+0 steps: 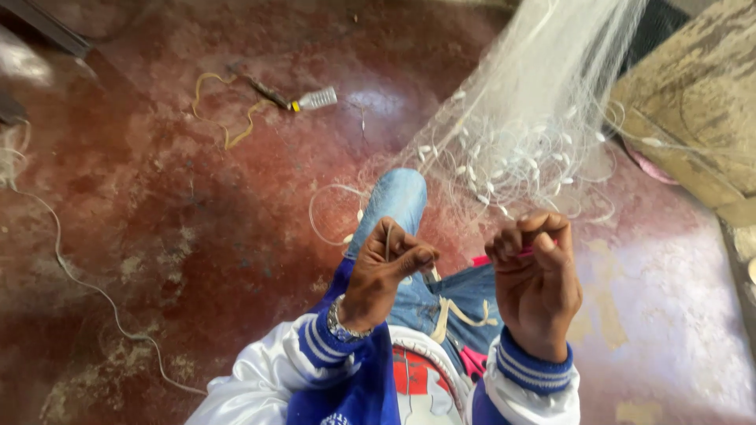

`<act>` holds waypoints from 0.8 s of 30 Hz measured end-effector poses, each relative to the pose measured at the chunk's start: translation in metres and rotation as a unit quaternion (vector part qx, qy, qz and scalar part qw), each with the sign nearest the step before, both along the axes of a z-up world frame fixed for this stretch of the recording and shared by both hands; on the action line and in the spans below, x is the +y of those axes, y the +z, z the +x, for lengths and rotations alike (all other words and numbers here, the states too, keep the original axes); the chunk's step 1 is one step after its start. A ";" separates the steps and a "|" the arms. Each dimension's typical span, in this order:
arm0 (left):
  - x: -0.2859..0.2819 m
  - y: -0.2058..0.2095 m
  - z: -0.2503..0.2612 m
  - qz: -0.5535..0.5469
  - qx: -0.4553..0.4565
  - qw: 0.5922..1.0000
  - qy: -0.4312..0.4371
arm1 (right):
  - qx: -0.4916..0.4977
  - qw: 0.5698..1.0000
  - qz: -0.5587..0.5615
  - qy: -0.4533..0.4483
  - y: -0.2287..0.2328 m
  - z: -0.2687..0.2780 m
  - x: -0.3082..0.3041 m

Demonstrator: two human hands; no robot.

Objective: The person sits on the floor and uses a pink plastic tool to thread white netting material through small white floats. They pull the netting taut, manipulate the floats, and continue the threading process along the length of the net.

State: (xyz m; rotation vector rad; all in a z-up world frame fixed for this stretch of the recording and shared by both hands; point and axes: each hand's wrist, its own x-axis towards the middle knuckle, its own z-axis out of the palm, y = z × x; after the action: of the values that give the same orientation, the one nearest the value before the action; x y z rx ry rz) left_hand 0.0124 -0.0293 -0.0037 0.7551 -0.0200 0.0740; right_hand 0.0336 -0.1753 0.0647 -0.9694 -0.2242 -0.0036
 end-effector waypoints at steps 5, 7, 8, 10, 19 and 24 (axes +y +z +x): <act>0.000 0.004 -0.003 0.023 -0.033 0.999 0.020 | 0.002 1.000 0.011 -0.013 -0.019 0.008 -0.004; 0.000 0.008 -0.005 0.054 -0.040 0.997 0.035 | 0.006 1.000 0.008 -0.008 -0.020 0.008 -0.001; -0.001 0.009 -0.006 0.084 -0.053 0.994 0.051 | 0.003 1.000 0.011 -0.011 -0.022 0.008 0.000; -0.003 0.010 -0.007 0.113 -0.065 0.989 0.066 | 0.000 1.000 0.013 -0.014 -0.026 0.006 0.001; 0.000 0.009 -0.005 0.103 -0.077 0.985 0.115 | -0.024 0.999 -0.040 0.015 -0.031 0.001 0.008; -0.001 0.012 -0.005 0.076 -0.080 0.987 0.113 | -0.044 0.995 -0.087 0.025 -0.037 -0.003 0.013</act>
State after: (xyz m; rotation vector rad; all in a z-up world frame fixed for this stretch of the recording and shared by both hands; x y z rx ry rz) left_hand 0.0076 -0.0300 0.0084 0.9005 -0.0947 0.3519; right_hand 0.0305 -0.1627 0.0274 -1.1384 -0.3332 0.0196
